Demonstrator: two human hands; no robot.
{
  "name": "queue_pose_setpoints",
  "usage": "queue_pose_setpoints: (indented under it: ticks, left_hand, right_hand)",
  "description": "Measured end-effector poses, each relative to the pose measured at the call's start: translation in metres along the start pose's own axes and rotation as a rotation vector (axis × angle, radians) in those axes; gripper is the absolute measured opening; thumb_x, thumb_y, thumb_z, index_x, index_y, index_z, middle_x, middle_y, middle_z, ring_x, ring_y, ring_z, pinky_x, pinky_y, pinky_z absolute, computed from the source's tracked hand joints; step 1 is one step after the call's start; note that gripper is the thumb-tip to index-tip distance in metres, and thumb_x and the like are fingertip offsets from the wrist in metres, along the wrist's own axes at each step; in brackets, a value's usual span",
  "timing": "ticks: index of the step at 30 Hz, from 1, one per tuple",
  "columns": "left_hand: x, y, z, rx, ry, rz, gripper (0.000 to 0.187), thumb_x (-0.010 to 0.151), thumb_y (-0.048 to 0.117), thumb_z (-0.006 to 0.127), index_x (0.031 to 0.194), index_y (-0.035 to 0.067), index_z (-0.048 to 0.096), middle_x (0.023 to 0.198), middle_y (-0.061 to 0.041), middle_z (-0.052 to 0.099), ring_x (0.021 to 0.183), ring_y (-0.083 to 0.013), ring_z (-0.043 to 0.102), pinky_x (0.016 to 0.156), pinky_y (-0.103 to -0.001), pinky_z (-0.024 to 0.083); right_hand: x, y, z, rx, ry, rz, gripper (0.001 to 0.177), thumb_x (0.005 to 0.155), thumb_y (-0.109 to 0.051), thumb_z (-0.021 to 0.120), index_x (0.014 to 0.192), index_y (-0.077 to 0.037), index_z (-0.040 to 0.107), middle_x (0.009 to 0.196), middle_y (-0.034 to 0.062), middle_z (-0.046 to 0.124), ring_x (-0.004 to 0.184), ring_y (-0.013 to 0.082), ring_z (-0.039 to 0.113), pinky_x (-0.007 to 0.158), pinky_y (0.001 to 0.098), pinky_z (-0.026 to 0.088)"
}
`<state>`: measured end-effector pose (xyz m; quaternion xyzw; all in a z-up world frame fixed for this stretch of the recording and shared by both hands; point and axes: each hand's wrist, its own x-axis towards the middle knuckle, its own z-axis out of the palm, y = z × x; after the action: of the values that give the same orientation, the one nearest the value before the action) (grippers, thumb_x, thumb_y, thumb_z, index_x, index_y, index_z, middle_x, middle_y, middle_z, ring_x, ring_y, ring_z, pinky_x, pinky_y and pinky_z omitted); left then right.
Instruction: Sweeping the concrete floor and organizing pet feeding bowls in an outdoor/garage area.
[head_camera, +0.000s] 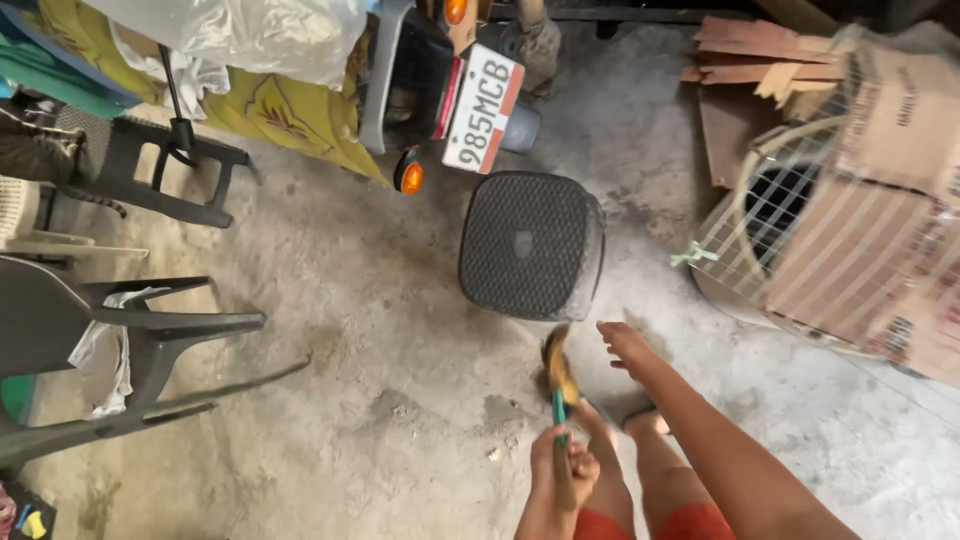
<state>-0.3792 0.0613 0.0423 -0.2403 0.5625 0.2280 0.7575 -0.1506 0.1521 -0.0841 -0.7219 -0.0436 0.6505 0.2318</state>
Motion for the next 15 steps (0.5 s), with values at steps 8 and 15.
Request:
queue_pose_setpoints:
  ticks: [8, 15]
  left_hand:
    - [0.020, 0.054, -0.038, -0.415, 0.004, -0.016, 0.026, 0.091, 0.024, 0.060, 0.074, 0.007, 0.050, 0.054, -0.002, 0.042, 0.039, -0.0149, 0.036, 0.037, -0.030, 0.034]
    - [0.025, 0.078, 0.015, -0.610, -0.013, 0.117, 0.027, 0.094, 0.023, 0.056, 0.074, 0.007, 0.052, 0.052, -0.002, 0.042, 0.040, -0.0154, 0.038, 0.037, -0.030, 0.035]
  right_hand:
    - [0.088, -0.067, 0.054, 0.068, 0.087, 0.011, 0.098, 0.089, -0.054, 0.067, 0.165, -0.029, 0.009, 0.167, 0.0144, 0.026, 0.152, 0.0378, 0.029, 0.114, 0.0645, 0.035]
    - [0.148, -0.087, 0.043, 0.417, 0.092, -0.002, 0.116, 0.089, -0.042, 0.075, 0.164, -0.019, -0.010, 0.168, 0.0196, 0.020, 0.154, 0.0395, 0.023, 0.106, 0.0739, 0.035]
